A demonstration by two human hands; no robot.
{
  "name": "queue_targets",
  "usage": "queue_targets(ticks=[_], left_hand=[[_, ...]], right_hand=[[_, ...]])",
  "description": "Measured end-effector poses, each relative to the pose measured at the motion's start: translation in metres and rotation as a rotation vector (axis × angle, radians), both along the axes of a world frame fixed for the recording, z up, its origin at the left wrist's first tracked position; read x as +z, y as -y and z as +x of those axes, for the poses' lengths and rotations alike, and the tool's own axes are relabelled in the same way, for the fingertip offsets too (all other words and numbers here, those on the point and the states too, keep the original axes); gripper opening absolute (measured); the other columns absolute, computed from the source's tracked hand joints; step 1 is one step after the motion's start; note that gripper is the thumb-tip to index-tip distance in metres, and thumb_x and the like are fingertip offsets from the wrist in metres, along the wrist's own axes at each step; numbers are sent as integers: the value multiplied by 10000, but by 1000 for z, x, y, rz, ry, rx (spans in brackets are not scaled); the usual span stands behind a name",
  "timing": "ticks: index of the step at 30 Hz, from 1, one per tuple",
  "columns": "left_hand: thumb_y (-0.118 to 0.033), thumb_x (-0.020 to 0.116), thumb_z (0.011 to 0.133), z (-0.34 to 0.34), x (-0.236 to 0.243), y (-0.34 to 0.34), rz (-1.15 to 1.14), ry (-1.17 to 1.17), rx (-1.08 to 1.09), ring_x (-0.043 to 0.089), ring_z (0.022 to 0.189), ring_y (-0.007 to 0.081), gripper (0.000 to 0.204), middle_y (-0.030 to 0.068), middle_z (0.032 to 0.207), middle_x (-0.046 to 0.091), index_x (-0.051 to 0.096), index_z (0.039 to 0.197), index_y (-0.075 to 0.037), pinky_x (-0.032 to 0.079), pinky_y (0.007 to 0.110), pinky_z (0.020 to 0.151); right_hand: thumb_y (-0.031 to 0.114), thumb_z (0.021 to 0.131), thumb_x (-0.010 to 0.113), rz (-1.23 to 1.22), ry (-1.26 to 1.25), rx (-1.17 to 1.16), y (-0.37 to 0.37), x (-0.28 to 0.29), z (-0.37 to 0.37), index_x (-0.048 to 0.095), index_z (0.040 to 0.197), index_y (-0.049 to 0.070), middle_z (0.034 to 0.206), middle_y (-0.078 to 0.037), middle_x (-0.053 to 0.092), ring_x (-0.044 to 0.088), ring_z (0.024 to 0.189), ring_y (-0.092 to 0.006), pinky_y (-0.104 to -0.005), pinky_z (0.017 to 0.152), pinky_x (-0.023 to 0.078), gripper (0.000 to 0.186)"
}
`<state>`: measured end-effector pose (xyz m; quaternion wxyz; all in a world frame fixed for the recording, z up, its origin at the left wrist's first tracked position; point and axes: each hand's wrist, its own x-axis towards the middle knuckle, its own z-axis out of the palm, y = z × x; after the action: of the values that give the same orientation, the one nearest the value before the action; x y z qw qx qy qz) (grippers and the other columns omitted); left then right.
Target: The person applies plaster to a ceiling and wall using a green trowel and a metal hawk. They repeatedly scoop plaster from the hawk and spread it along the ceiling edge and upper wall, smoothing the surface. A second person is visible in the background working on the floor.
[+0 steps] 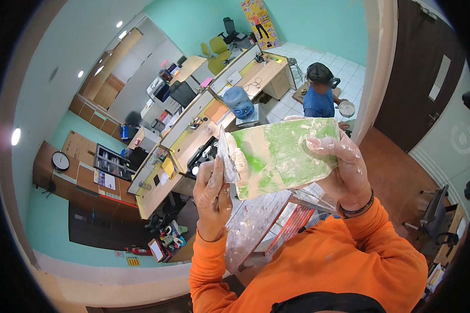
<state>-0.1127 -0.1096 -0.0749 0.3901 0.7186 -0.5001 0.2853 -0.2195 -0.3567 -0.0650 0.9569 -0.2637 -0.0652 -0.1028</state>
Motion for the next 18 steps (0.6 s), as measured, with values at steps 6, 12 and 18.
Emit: queue_targets(ticks=[6, 12, 18], left_hand=[[83, 501, 947, -5, -11, -11, 60, -141, 5, 521, 726, 185, 509, 139, 1008, 607, 569, 1448, 20, 437, 283, 666], [-101, 574, 1028, -39, -49, -22, -489, -1322, -285, 599, 726, 174, 254, 135, 1028, 642, 605, 1248, 22, 522, 303, 665], [-234, 450, 1107, -60, -57, -26, -725, -1443, 64, 634, 704, 186, 343, 110, 868, 669, 623, 1187, 51, 510, 311, 616]], right_hand=[[99, 938, 648, 70, -32, 111, 10, -19, 7, 555, 1375, -53, 1309, -172, 649, 696, 1152, -300, -471, 898, 629, 472], [134, 945, 648, 17, 152, 21, -1, -33, 14, 545, 1414, -11, 1351, -165, 640, 646, 1237, -317, -482, 1002, 562, 502], [128, 953, 658, 312, 99, 125, 13, -47, 30, 510, 1417, -11, 1412, -189, 598, 646, 1244, -336, -559, 1036, 534, 507]])
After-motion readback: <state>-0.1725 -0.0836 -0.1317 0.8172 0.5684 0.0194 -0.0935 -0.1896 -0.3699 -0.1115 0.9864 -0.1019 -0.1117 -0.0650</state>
